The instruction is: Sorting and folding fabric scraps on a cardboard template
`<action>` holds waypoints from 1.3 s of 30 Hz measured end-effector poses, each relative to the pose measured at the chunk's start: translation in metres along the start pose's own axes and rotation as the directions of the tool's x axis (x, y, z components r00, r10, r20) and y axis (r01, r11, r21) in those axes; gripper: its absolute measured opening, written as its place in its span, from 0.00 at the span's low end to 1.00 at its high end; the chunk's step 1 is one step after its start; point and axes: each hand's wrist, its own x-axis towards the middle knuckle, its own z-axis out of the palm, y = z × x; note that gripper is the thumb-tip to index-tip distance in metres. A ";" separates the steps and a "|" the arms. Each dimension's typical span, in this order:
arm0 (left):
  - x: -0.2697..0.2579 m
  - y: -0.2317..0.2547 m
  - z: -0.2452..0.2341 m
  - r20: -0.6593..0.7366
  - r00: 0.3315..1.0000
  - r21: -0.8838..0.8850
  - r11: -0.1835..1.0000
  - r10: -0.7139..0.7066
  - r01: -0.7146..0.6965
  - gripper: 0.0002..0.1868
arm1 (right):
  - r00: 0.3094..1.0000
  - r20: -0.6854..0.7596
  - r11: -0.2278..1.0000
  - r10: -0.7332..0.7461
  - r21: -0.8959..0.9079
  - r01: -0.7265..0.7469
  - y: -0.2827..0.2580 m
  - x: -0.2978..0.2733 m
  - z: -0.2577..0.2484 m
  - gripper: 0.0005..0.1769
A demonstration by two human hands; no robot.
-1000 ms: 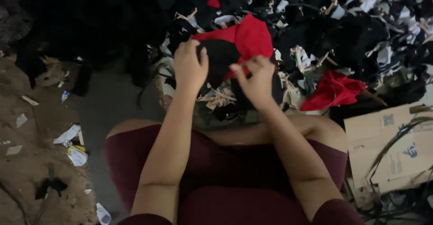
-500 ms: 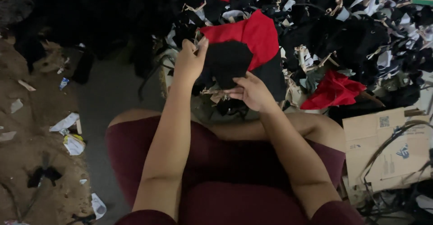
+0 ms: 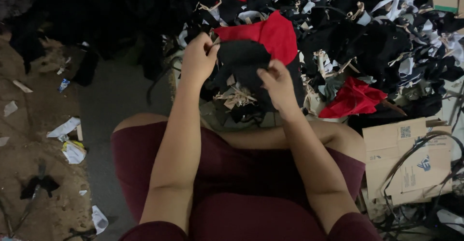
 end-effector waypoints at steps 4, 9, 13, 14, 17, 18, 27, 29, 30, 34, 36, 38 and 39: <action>-0.017 0.024 -0.021 0.057 0.998 -0.188 0.982 -0.006 0.017 0.06 | 0.984 0.025 0.984 -0.175 -0.026 0.175 -0.047 0.005 -0.009 0.10; -0.043 0.034 -0.038 0.502 0.826 -0.019 0.951 -0.257 0.308 0.16 | 0.990 0.140 0.941 0.022 -0.336 0.026 -0.028 0.032 -0.022 0.12; -0.063 0.059 -0.041 0.415 0.872 -0.064 0.947 -0.261 0.314 0.12 | 0.988 0.145 0.958 -0.054 -0.271 0.092 -0.059 0.027 -0.007 0.10; -0.071 0.069 -0.045 0.383 0.885 -0.004 0.957 -0.266 0.289 0.12 | 0.979 0.153 0.956 -0.135 -0.238 0.169 -0.070 0.023 -0.001 0.11; -0.093 0.060 -0.038 0.421 0.855 0.061 0.950 -0.303 0.307 0.13 | 0.966 0.214 0.928 -0.146 -0.308 0.208 -0.083 0.006 -0.002 0.16; -0.101 0.051 -0.032 0.485 0.804 0.070 0.932 -0.344 0.356 0.14 | 0.962 0.267 0.896 -0.063 -0.410 0.173 -0.084 -0.001 -0.005 0.19; -0.103 0.040 -0.026 0.531 0.813 0.025 0.964 -0.238 0.266 0.15 | 0.971 0.241 0.878 -0.005 -0.463 0.119 -0.059 -0.003 -0.030 0.15; -0.104 0.043 -0.024 0.553 0.790 0.041 0.956 -0.265 0.291 0.17 | 0.967 0.252 0.865 0.025 -0.490 0.106 -0.070 -0.009 -0.033 0.13; -0.107 0.043 -0.024 0.568 0.766 0.062 0.943 -0.303 0.327 0.18 | 0.960 0.273 0.853 0.062 -0.515 0.091 -0.073 -0.013 -0.033 0.12; -0.098 0.023 -0.013 0.507 0.829 0.139 0.971 -0.237 0.192 0.20 | 0.928 0.365 0.695 -0.079 -0.647 0.314 -0.065 -0.011 -0.041 0.14; -0.091 0.028 -0.015 0.231 0.972 0.336 0.941 -0.044 -0.037 0.19 | 0.935 0.235 0.562 -0.267 -0.750 0.349 -0.070 -0.014 -0.039 0.10; -0.082 0.044 -0.005 0.113 0.987 0.339 0.929 0.116 -0.148 0.19 | 0.872 0.291 0.490 -0.393 -0.736 0.466 -0.074 -0.016 -0.024 0.10; -0.078 0.052 0.000 -0.007 0.963 0.356 0.900 0.271 -0.251 0.19 | 0.789 0.349 0.403 -0.505 -0.713 0.573 -0.075 -0.017 -0.015 0.10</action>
